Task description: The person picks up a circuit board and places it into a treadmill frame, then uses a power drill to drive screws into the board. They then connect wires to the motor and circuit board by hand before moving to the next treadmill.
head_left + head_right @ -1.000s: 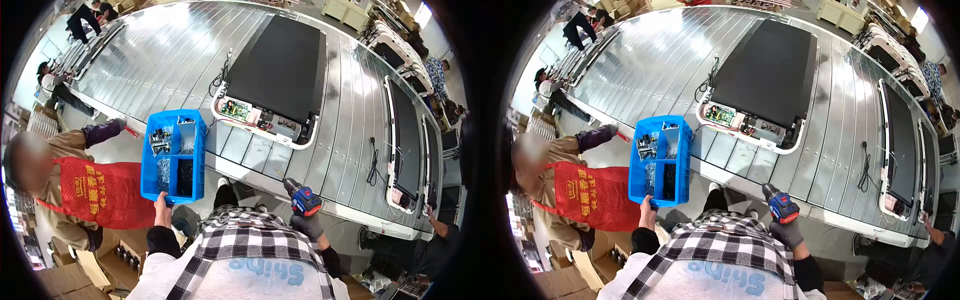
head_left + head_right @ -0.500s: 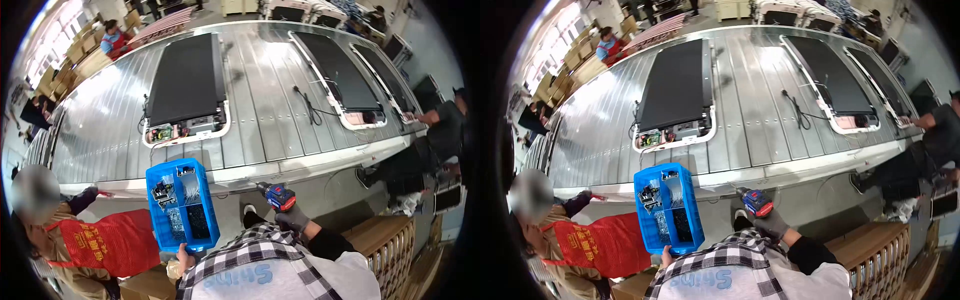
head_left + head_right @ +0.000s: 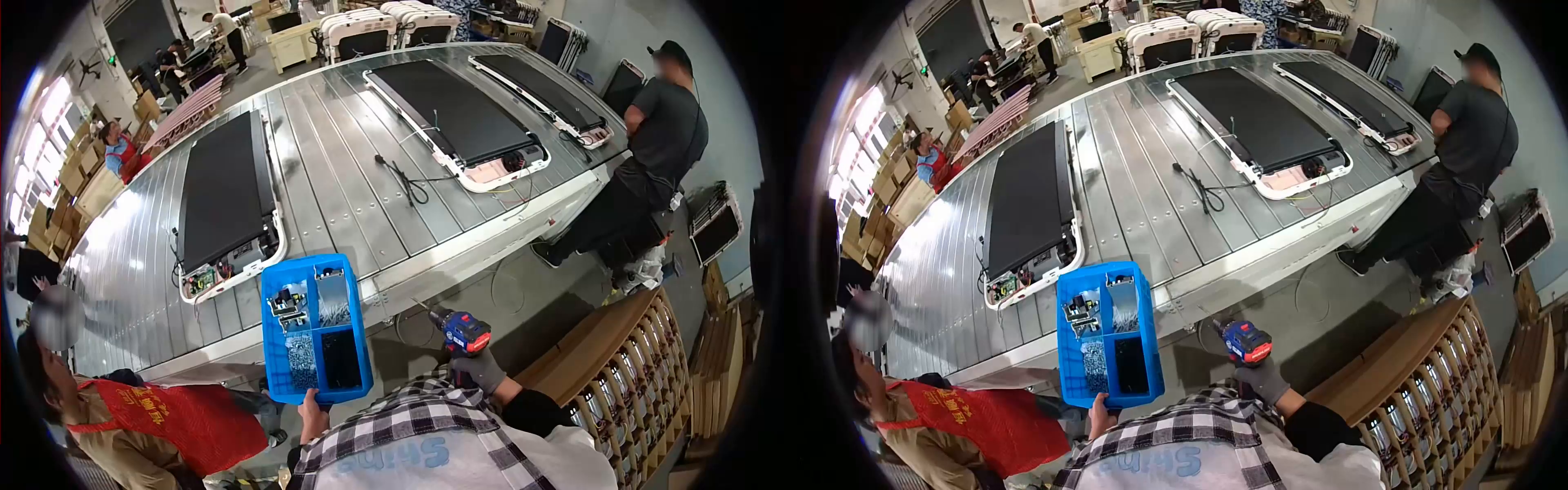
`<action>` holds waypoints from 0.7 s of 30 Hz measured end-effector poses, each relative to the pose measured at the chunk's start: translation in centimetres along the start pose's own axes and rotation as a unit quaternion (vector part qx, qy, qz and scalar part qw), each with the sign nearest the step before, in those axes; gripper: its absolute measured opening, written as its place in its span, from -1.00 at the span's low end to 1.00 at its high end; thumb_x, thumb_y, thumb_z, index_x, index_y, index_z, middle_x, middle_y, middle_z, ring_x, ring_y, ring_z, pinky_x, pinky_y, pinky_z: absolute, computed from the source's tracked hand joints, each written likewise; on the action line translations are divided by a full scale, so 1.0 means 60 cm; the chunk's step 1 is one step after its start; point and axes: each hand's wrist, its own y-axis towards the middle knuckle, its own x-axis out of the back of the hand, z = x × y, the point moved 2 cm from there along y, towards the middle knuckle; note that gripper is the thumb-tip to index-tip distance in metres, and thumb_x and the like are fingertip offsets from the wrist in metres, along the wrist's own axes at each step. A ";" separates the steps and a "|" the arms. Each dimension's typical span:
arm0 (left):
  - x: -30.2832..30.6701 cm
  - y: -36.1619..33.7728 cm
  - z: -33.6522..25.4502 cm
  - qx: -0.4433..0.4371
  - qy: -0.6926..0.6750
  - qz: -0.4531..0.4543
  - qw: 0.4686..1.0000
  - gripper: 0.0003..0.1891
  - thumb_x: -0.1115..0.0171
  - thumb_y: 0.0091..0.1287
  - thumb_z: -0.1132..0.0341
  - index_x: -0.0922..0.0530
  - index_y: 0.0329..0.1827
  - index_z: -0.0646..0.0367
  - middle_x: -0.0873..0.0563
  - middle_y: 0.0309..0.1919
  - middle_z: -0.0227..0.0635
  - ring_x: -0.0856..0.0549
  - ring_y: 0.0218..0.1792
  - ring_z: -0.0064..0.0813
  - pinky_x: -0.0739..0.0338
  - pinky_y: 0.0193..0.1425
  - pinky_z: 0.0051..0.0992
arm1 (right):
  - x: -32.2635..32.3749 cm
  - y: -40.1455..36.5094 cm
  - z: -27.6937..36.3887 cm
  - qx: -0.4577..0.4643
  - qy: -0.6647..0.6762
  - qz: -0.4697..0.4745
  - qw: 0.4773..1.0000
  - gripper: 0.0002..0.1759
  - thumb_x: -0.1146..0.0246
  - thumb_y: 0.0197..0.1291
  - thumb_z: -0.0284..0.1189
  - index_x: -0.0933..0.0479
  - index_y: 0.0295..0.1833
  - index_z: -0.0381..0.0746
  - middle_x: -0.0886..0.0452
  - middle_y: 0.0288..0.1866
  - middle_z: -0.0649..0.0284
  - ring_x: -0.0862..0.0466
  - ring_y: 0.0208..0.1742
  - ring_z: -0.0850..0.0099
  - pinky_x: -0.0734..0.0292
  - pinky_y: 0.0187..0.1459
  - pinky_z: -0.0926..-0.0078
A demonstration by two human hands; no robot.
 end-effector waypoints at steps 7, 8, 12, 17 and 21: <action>-0.189 0.152 -0.173 0.155 -0.306 -0.031 0.939 -0.68 -0.26 0.08 0.42 -0.42 -0.10 0.17 -0.53 -0.25 -0.24 -0.57 -0.19 -0.28 -0.53 -0.17 -0.31 | 0.208 0.021 -0.032 0.047 0.050 -0.083 0.994 -0.59 -0.36 -0.10 -0.53 -0.50 -0.04 -0.24 -0.56 -0.16 0.37 -0.53 -0.13 0.56 -0.47 -0.09 0.54; -0.221 0.184 -0.184 0.242 -0.446 -0.056 0.860 -0.74 -0.24 0.10 0.39 -0.43 -0.15 0.18 -0.52 -0.26 -0.27 -0.57 -0.21 -0.33 -0.55 -0.17 -0.34 | 0.246 0.030 -0.051 0.050 0.039 -0.093 0.994 -0.62 -0.33 -0.09 -0.53 -0.50 -0.07 -0.26 -0.56 -0.20 0.35 -0.54 -0.17 0.52 -0.48 -0.12 0.50; -0.342 0.254 -0.330 0.111 -0.443 -0.070 0.887 -0.77 -0.23 0.15 0.28 -0.43 -0.23 0.17 -0.49 -0.35 -0.33 -0.55 -0.34 -0.37 -0.56 -0.24 -0.38 | 0.398 0.044 -0.088 -0.073 0.096 -0.074 0.990 -0.62 -0.27 -0.07 -0.58 -0.48 -0.04 -0.26 -0.57 -0.23 0.33 -0.57 -0.20 0.50 -0.51 -0.15 0.49; -0.460 0.367 -0.441 0.198 -0.522 -0.099 0.824 -0.69 -0.24 0.20 0.23 -0.40 -0.17 0.27 -0.49 -0.32 -0.30 -0.52 -0.29 -0.43 -0.60 -0.17 -0.37 | 0.497 0.087 -0.057 -0.086 0.120 -0.084 0.986 -0.58 -0.25 -0.10 -0.63 -0.46 -0.01 -0.26 -0.56 -0.18 0.28 -0.60 -0.19 0.43 -0.56 -0.18 0.45; -0.522 0.442 -0.482 0.232 -0.515 -0.151 0.811 -0.74 -0.28 0.19 0.26 -0.41 -0.20 0.17 -0.47 -0.29 -0.33 -0.51 -0.25 -0.41 -0.62 -0.25 -0.27 | 0.535 0.133 -0.040 -0.097 0.126 -0.065 0.985 -0.57 -0.26 -0.11 -0.62 -0.46 -0.02 -0.26 -0.56 -0.18 0.26 -0.60 -0.21 0.43 -0.55 -0.20 0.46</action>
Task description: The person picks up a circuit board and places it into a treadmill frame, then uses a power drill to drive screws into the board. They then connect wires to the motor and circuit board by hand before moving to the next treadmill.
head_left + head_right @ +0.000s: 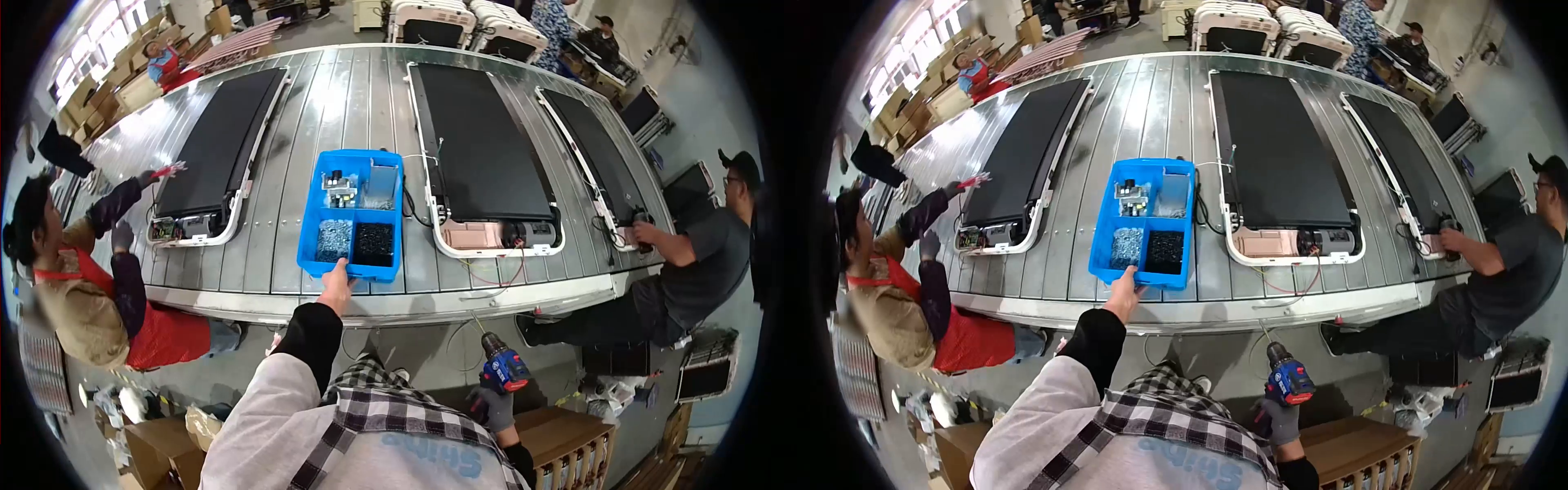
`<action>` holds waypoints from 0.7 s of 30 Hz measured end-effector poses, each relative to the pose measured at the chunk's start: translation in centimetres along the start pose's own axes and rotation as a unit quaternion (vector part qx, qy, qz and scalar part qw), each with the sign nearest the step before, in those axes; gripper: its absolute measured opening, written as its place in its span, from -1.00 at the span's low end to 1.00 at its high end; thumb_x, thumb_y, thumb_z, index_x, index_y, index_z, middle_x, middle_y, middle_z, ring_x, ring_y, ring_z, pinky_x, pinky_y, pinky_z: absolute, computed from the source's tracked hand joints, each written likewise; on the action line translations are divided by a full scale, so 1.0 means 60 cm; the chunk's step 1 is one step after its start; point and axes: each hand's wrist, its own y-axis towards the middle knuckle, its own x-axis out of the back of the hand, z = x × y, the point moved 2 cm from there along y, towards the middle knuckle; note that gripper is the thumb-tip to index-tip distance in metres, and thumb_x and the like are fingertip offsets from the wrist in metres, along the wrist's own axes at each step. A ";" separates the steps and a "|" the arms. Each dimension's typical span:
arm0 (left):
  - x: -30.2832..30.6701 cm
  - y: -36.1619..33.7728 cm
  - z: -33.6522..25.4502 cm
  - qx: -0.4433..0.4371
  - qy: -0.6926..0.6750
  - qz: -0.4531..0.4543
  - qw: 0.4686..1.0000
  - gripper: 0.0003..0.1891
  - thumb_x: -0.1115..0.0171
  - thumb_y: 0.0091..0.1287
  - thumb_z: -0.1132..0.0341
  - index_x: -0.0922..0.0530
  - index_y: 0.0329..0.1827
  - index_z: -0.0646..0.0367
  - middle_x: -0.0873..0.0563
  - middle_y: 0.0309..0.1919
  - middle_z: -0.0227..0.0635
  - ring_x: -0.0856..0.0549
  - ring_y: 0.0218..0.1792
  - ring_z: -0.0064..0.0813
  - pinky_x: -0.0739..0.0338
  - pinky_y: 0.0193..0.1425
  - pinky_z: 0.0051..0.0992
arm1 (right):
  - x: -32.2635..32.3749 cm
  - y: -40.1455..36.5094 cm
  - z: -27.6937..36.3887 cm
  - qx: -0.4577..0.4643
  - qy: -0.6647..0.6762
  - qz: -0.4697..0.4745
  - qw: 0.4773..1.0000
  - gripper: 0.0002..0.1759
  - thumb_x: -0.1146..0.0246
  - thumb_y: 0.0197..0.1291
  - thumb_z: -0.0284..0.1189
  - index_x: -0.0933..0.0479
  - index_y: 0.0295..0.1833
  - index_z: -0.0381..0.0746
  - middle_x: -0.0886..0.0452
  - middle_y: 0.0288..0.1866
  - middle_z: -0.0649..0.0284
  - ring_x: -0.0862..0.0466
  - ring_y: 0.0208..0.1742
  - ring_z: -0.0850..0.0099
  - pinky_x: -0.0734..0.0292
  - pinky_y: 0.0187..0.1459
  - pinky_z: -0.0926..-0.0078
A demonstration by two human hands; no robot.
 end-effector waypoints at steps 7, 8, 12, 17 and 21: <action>0.026 -0.003 -0.052 -0.325 0.246 -0.151 0.900 -0.32 -0.34 0.15 0.24 -0.18 0.24 0.31 -0.31 0.15 0.07 -0.35 0.14 -0.09 -0.21 0.23 -0.16 | -0.081 0.057 0.133 0.050 -0.071 -0.019 0.996 -0.79 -0.17 0.05 -0.49 -0.51 -0.18 -0.36 -0.62 -0.45 0.20 -0.62 -0.47 0.42 -0.49 -0.40 0.53; 0.039 0.010 -0.069 -0.390 0.298 -0.195 0.849 -0.19 -0.36 0.13 0.23 -0.12 0.36 0.36 -0.27 0.27 0.19 -0.32 0.25 0.02 -0.13 0.36 -0.11 | -0.075 0.075 0.140 0.040 -0.070 -0.015 0.997 -0.79 -0.17 0.05 -0.49 -0.51 -0.19 -0.36 -0.62 -0.45 0.20 -0.62 -0.47 0.42 -0.49 -0.40 0.53; -0.031 0.049 -0.215 -0.529 0.427 -0.152 0.718 -0.49 -0.33 0.13 0.18 -0.45 0.10 0.26 -0.51 -0.03 0.00 -0.43 0.08 -0.05 -0.29 0.16 -0.14 | -0.052 0.127 0.170 0.013 -0.082 -0.018 0.996 -0.80 -0.17 0.06 -0.47 -0.51 -0.20 -0.35 -0.62 -0.44 0.21 -0.61 -0.45 0.43 -0.49 -0.38 0.53; -0.273 0.154 -0.306 -0.533 0.607 -0.040 0.588 -0.61 -0.29 0.15 0.10 -0.56 -0.11 0.24 -0.59 -0.16 -0.11 -0.54 -0.08 -0.09 -0.46 0.00 -0.20 | -0.033 0.152 0.191 -0.012 -0.093 -0.034 0.995 -0.80 -0.17 0.06 -0.45 -0.52 -0.22 -0.34 -0.62 -0.44 0.21 -0.61 -0.43 0.43 -0.49 -0.35 0.52; -0.334 0.241 -0.293 -0.324 0.781 -0.005 0.534 -0.57 -0.29 0.09 -0.07 -0.66 -0.27 0.16 -0.70 -0.26 -0.12 -0.69 -0.20 -0.10 -0.59 -0.13 -0.22 | -0.017 0.161 0.202 -0.025 -0.094 -0.050 0.994 -0.80 -0.17 0.07 -0.43 -0.52 -0.24 -0.34 -0.62 -0.43 0.22 -0.61 -0.42 0.44 -0.49 -0.33 0.51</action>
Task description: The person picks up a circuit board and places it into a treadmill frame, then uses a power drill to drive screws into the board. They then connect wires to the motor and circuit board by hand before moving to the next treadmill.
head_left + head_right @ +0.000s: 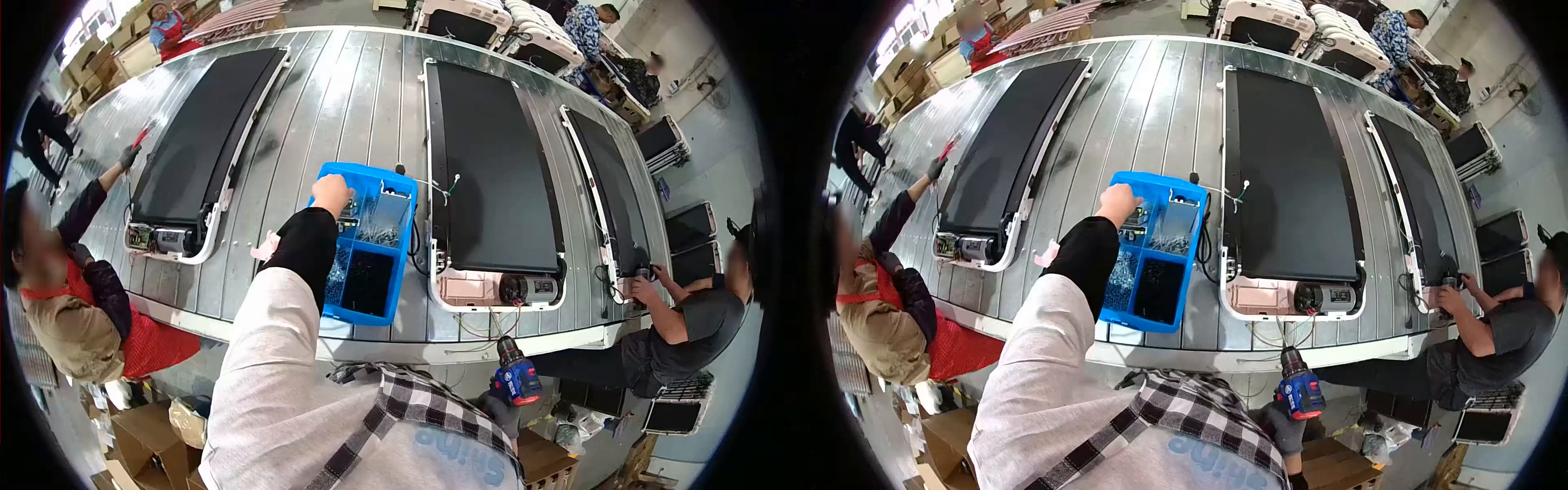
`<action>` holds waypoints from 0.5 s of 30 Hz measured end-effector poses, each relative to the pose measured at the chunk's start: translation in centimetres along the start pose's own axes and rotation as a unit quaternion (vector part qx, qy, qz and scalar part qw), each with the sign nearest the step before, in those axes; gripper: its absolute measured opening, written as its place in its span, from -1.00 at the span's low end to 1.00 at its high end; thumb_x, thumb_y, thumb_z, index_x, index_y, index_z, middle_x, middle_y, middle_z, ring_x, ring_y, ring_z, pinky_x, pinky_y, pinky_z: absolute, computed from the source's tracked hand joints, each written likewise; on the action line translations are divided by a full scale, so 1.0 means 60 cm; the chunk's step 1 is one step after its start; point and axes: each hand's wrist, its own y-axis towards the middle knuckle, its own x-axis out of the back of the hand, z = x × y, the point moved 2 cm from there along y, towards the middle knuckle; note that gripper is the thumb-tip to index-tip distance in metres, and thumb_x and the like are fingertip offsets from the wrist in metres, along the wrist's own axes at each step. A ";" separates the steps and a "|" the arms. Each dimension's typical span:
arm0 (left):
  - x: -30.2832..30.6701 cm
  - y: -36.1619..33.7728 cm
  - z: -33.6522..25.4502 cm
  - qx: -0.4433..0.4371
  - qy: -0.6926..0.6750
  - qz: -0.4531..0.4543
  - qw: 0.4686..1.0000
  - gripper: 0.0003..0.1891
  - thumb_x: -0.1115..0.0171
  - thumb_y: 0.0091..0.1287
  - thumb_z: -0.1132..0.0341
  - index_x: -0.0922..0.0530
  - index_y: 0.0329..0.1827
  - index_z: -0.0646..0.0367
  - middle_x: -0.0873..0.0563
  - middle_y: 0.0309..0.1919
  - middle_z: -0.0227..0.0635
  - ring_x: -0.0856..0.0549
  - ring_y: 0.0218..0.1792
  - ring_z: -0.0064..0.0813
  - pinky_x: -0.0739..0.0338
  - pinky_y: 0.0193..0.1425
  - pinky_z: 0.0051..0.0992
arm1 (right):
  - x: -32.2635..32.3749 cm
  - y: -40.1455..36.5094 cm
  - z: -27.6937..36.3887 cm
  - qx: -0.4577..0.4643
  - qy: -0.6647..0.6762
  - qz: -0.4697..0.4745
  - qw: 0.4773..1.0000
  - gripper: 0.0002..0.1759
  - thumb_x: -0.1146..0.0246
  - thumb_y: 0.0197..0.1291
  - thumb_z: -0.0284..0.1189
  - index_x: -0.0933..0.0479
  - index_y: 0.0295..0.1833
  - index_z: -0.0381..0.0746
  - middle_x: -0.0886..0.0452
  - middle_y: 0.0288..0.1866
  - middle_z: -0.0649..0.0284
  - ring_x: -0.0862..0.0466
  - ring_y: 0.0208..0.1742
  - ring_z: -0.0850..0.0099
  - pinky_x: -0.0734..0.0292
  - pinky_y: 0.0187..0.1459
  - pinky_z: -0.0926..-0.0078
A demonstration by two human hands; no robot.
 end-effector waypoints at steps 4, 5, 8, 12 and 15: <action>-0.030 0.025 0.000 0.026 0.023 -0.010 0.999 -0.72 -0.30 0.02 0.16 -0.67 -0.29 0.15 -0.71 -0.24 -0.12 -0.70 -0.14 -0.16 -0.59 -0.07 -0.25 | 0.025 0.019 0.005 -0.012 -0.001 -0.009 1.000 -0.80 -0.17 0.07 -0.42 -0.53 -0.25 -0.33 -0.62 -0.43 0.23 -0.61 -0.40 0.44 -0.49 -0.31 0.51; -0.023 0.024 0.002 0.030 0.031 -0.011 0.999 -0.70 -0.31 0.02 0.15 -0.66 -0.27 0.16 -0.71 -0.23 -0.12 -0.69 -0.13 -0.15 -0.59 -0.06 -0.24 | 0.033 0.020 0.004 -0.015 -0.002 -0.008 1.000 -0.80 -0.17 0.07 -0.41 -0.53 -0.26 -0.33 -0.62 -0.42 0.23 -0.61 -0.40 0.44 -0.49 -0.31 0.50; 0.022 0.006 0.024 0.004 0.027 -0.027 0.999 -0.62 -0.33 -0.02 0.11 -0.60 -0.20 0.15 -0.70 -0.25 -0.08 -0.67 -0.13 -0.10 -0.57 -0.11 -0.19 | 0.057 0.044 0.003 -0.019 -0.008 0.007 1.000 -0.80 -0.17 0.07 -0.40 -0.53 -0.27 -0.32 -0.62 -0.42 0.23 -0.61 -0.38 0.45 -0.49 -0.29 0.50; 0.126 -0.091 0.035 -0.060 -0.150 0.002 0.987 -0.51 -0.41 -0.04 0.28 -0.47 -0.01 0.13 -0.66 -0.31 -0.19 -0.66 -0.26 -0.28 -0.54 -0.16 -0.31 | 0.089 0.105 0.016 -0.001 -0.033 0.059 0.998 -0.80 -0.17 0.08 -0.38 -0.53 -0.29 -0.31 -0.62 -0.41 0.24 -0.60 -0.37 0.45 -0.48 -0.27 0.49; 0.131 -0.193 -0.030 -0.152 -0.391 0.067 0.905 -0.37 -0.43 -0.04 0.51 -0.35 0.14 0.14 -0.59 -0.17 -0.32 -0.55 -0.08 -0.45 -0.44 0.05 -0.41 | 0.115 0.158 0.030 0.059 -0.074 0.110 0.989 -0.79 -0.17 0.08 -0.37 -0.54 -0.30 -0.31 -0.62 -0.41 0.24 -0.60 -0.35 0.46 -0.48 -0.26 0.49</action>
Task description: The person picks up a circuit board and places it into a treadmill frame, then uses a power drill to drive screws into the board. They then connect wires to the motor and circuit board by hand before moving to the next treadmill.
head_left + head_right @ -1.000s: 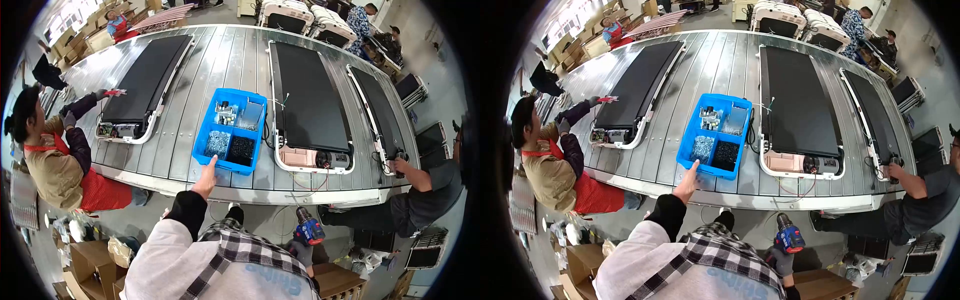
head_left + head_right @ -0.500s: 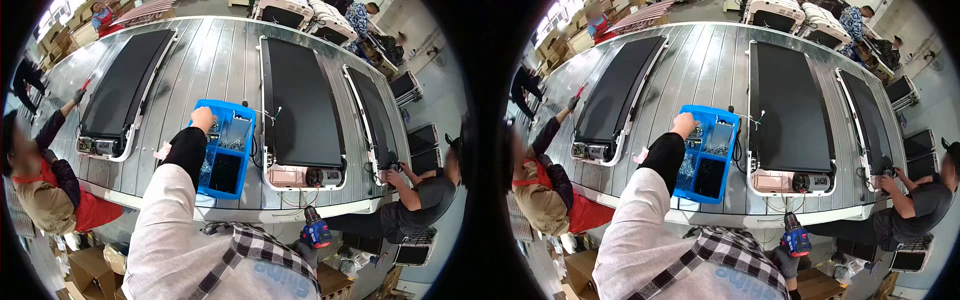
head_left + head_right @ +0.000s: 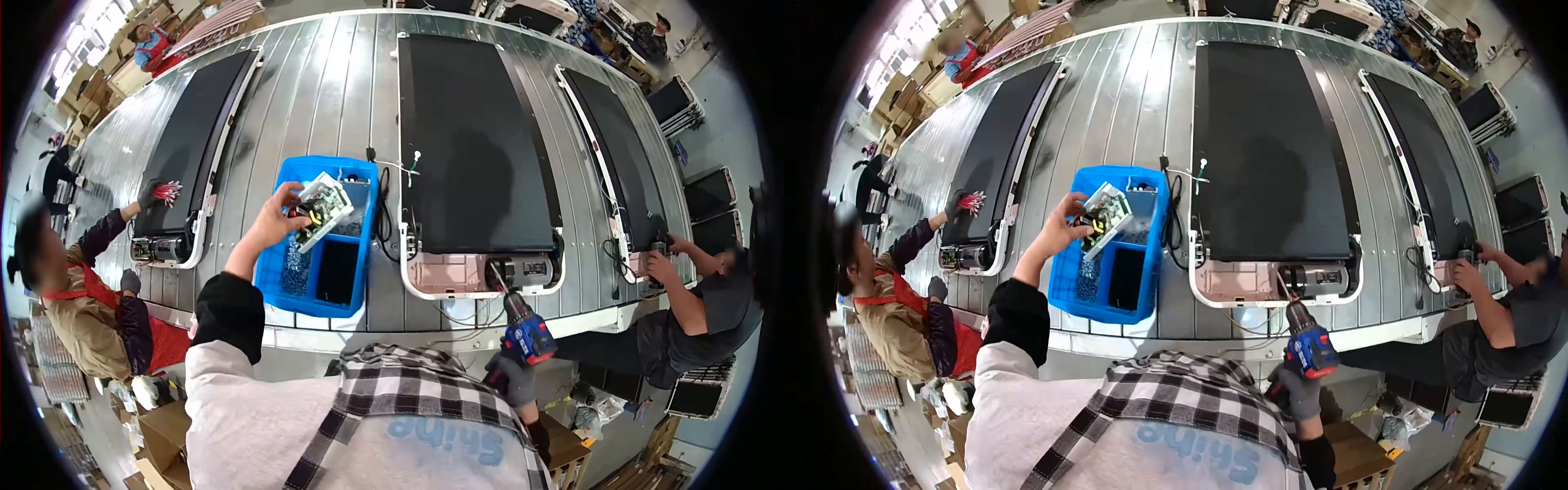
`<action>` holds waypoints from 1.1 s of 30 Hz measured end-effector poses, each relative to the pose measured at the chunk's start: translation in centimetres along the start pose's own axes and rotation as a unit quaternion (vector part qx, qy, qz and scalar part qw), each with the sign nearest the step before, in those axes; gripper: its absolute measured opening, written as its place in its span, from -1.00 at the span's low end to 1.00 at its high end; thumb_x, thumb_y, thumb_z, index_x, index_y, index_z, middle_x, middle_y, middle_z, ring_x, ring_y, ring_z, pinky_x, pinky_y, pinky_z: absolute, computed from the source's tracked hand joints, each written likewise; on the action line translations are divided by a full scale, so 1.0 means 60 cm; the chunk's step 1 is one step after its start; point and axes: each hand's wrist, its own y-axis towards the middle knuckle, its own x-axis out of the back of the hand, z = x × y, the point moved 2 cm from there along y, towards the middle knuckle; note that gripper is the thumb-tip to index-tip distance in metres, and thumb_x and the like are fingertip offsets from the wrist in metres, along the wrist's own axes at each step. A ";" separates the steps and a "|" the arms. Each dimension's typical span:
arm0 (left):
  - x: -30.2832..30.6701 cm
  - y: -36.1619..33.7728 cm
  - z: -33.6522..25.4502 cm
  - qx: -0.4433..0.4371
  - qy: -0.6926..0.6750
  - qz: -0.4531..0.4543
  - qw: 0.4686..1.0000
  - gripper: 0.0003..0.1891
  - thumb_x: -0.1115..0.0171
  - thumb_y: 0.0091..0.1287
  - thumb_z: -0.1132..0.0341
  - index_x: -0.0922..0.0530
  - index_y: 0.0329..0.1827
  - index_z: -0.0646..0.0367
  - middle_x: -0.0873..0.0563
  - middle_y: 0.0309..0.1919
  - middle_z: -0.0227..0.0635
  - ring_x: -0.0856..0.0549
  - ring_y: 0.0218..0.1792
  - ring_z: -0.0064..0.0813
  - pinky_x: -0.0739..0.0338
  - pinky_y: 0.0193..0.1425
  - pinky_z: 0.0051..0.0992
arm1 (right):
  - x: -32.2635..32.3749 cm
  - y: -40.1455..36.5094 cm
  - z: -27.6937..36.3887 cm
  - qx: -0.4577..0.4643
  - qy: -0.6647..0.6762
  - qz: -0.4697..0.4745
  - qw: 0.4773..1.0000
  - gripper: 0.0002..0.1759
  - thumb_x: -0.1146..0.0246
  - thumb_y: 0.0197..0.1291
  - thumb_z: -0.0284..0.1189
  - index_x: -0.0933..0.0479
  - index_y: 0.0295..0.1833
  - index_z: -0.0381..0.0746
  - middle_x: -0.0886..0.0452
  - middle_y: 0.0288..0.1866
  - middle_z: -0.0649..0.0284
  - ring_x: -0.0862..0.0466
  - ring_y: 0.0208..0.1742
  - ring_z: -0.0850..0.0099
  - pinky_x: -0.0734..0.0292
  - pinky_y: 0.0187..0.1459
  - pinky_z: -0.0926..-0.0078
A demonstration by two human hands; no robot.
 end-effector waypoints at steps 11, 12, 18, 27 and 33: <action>-0.502 0.005 -0.067 -0.142 0.242 0.059 0.958 -0.46 -0.37 -0.11 0.45 -0.41 0.01 0.10 -0.49 -0.12 -0.20 -0.51 -0.01 -0.11 -0.42 0.01 -0.25 | 0.095 0.042 0.068 0.052 0.123 0.037 0.990 -0.57 -0.16 0.04 -0.50 -0.36 0.09 -0.33 -0.60 -0.37 0.18 -0.60 -0.35 0.43 -0.48 -0.27 0.52; -0.517 0.009 -0.054 -0.150 0.237 0.060 0.958 -0.46 -0.37 -0.12 0.46 -0.41 0.00 0.10 -0.48 -0.12 -0.20 -0.50 -0.02 -0.12 -0.41 0.00 -0.25 | 0.105 0.040 0.061 0.048 0.140 0.030 0.988 -0.56 -0.17 0.03 -0.54 -0.36 0.09 -0.32 -0.59 -0.33 0.19 -0.60 -0.35 0.42 -0.50 -0.27 0.49; -0.541 0.013 -0.033 -0.185 0.246 0.054 0.950 -0.48 -0.38 -0.20 0.50 -0.42 -0.09 0.12 -0.48 -0.13 -0.22 -0.48 -0.01 -0.13 -0.38 0.03 -0.24 | 0.148 0.033 0.014 0.033 0.175 0.023 0.984 -0.47 -0.15 -0.03 -0.67 -0.33 0.15 -0.32 -0.55 -0.21 0.22 -0.63 -0.34 0.37 -0.56 -0.26 0.40; -0.360 -0.149 -0.043 -0.094 0.244 -0.099 0.960 -0.37 -0.44 -0.11 0.35 -0.41 0.10 0.11 -0.41 0.14 -0.14 -0.33 0.23 -0.05 -0.22 0.31 -0.14 | 0.076 0.061 0.056 0.016 0.058 0.091 0.994 -0.77 -0.16 0.07 -0.55 -0.49 -0.11 -0.35 -0.62 -0.38 0.23 -0.61 -0.39 0.46 -0.50 -0.30 0.53; -0.196 -0.282 0.115 -0.022 0.370 -0.069 0.926 -0.51 -0.36 -0.02 0.00 -0.56 -0.04 0.03 -0.58 -0.09 -0.38 -0.42 0.15 -0.20 -0.18 0.31 -0.11 | -0.088 0.125 0.140 0.014 -0.081 0.231 0.969 -0.85 -0.23 0.02 -0.53 -0.53 -0.24 -0.30 -0.59 -0.39 0.27 -0.59 -0.36 0.50 -0.48 -0.30 0.51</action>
